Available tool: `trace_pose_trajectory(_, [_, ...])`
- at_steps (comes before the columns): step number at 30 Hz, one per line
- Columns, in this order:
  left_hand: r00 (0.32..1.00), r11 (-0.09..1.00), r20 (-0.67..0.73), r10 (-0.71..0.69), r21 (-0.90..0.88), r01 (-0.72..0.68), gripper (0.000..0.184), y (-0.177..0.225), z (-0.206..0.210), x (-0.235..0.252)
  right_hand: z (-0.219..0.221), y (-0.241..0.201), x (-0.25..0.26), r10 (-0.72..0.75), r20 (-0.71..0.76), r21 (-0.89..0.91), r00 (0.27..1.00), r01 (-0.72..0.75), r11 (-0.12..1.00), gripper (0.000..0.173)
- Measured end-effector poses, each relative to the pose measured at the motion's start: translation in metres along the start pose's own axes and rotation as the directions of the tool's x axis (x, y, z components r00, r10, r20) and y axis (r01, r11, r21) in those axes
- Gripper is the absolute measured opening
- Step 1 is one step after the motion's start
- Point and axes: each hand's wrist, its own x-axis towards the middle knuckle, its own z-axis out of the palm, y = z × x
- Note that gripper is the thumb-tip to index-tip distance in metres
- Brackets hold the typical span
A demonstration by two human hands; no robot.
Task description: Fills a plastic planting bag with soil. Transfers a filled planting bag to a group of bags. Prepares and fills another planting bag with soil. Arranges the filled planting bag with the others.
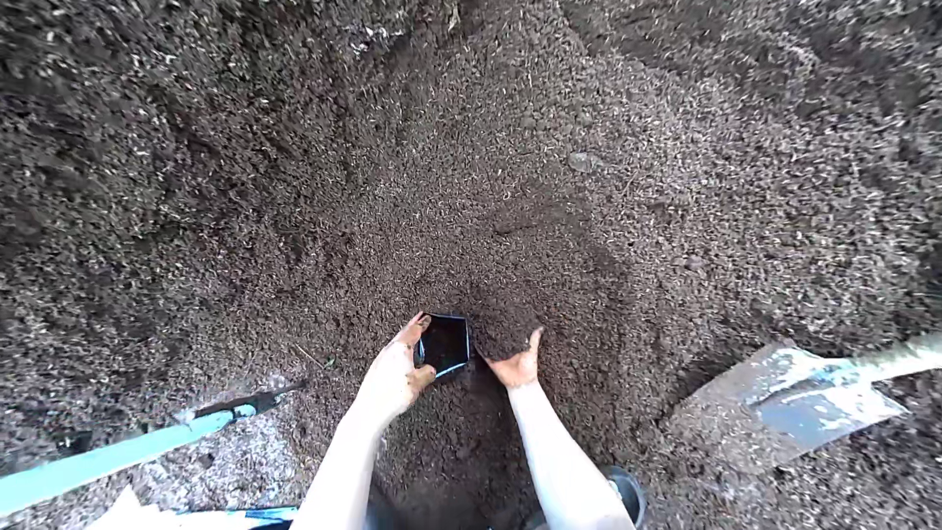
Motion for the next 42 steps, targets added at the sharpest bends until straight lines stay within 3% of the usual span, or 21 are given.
trace_pose_trajectory(3, [0.999,1.0,0.018,0.03,0.002,-0.031,0.075,0.001,-0.004,0.003,0.027,0.001,0.033,-0.079,0.102,0.112,0.992,0.068,0.991,0.084])
trace_pose_trajectory(7, [0.999,1.0,0.037,0.028,-0.014,-0.028,0.076,0.001,0.0,0.001,0.024,-0.008,0.033,-0.061,0.121,0.057,0.991,0.054,0.997,0.079])
trace_pose_trajectory(13, [0.999,0.998,0.013,0.035,-0.048,-0.034,0.077,0.013,0.003,0.006,0.054,-0.051,-0.041,0.033,0.219,-0.135,0.975,-0.003,0.991,0.07])
trace_pose_trajectory(18, [0.997,0.995,-0.003,0.078,-0.066,-0.078,0.075,0.023,0.014,0.008,0.072,-0.047,-0.087,0.232,0.434,-0.234,0.871,-0.14,0.962,0.071])
trace_pose_trajectory(20, [0.996,0.993,-0.035,0.079,-0.085,-0.081,0.077,0.027,0.017,0.004,0.087,-0.039,-0.1,0.232,0.412,-0.37,0.881,-0.071,0.926,0.066])
trace_pose_trajectory(22, [0.998,0.998,-0.057,0.028,-0.055,-0.031,0.071,0.029,0.019,-0.001,0.104,-0.029,-0.114,0.116,0.314,-0.579,0.942,0.093,0.81,0.046])
trace_pose_trajectory(24, [0.998,0.999,-0.049,-0.042,-0.022,0.041,0.058,0.031,0.016,-0.006,0.117,-0.022,-0.122,-0.021,0.331,-0.745,0.943,0.275,0.608,0.036])
trace_pose_trajectory(27, [0.996,0.998,-0.073,-0.05,-0.048,0.047,0.071,0.027,0.012,-0.007,0.135,-0.021,-0.126,0.067,0.407,-0.904,0.911,0.391,0.174,0.033])
trace_pose_trajectory(29, [0.996,0.998,-0.083,-0.029,-0.06,0.024,0.077,0.022,0.01,-0.005,0.156,-0.029,-0.124,0.239,0.359,-0.894,0.902,0.406,-0.191,0.038])
trace_pose_trajectory(30, [0.996,0.998,-0.083,-0.021,-0.058,0.016,0.076,0.02,0.009,-0.003,0.172,-0.035,-0.121,0.259,0.351,-0.847,0.9,0.423,-0.322,0.041])
trace_pose_trajectory(32, [0.997,0.998,-0.082,-0.013,-0.057,0.008,0.076,0.018,0.007,-0.002,0.206,-0.052,-0.099,0.164,0.451,-0.729,0.877,0.469,-0.499,0.048])
trace_pose_trajectory(34, [0.997,0.998,-0.075,0.019,-0.063,-0.024,0.076,0.016,0.008,-0.001,0.237,-0.072,-0.054,0.019,0.635,-0.587,0.773,0.498,-0.639,0.053])
trace_pose_trajectory(36, [0.996,0.998,-0.072,0.056,-0.035,-0.058,0.069,0.016,0.009,-0.002,0.253,-0.084,-0.001,-0.059,0.713,-0.509,0.699,0.458,-0.729,0.055])
trace_pose_trajectory(39, [0.994,0.98,-0.107,-0.009,0.195,0.03,0.046,0.018,0.009,-0.003,0.24,-0.075,0.043,-0.051,0.625,-0.511,0.779,0.359,-0.781,0.051])
trace_pose_trajectory(41, [0.99,0.954,-0.13,-0.05,0.288,0.086,0.036,0.016,0.012,-0.001,0.211,-0.056,0.048,0.046,0.483,-0.516,0.874,0.327,-0.792,0.051])
trace_pose_trajectory(42, [0.991,0.951,-0.116,-0.061,0.294,0.092,0.035,0.015,0.012,0.002,0.196,-0.051,0.05,0.107,0.446,-0.517,0.889,0.353,-0.78,0.048])
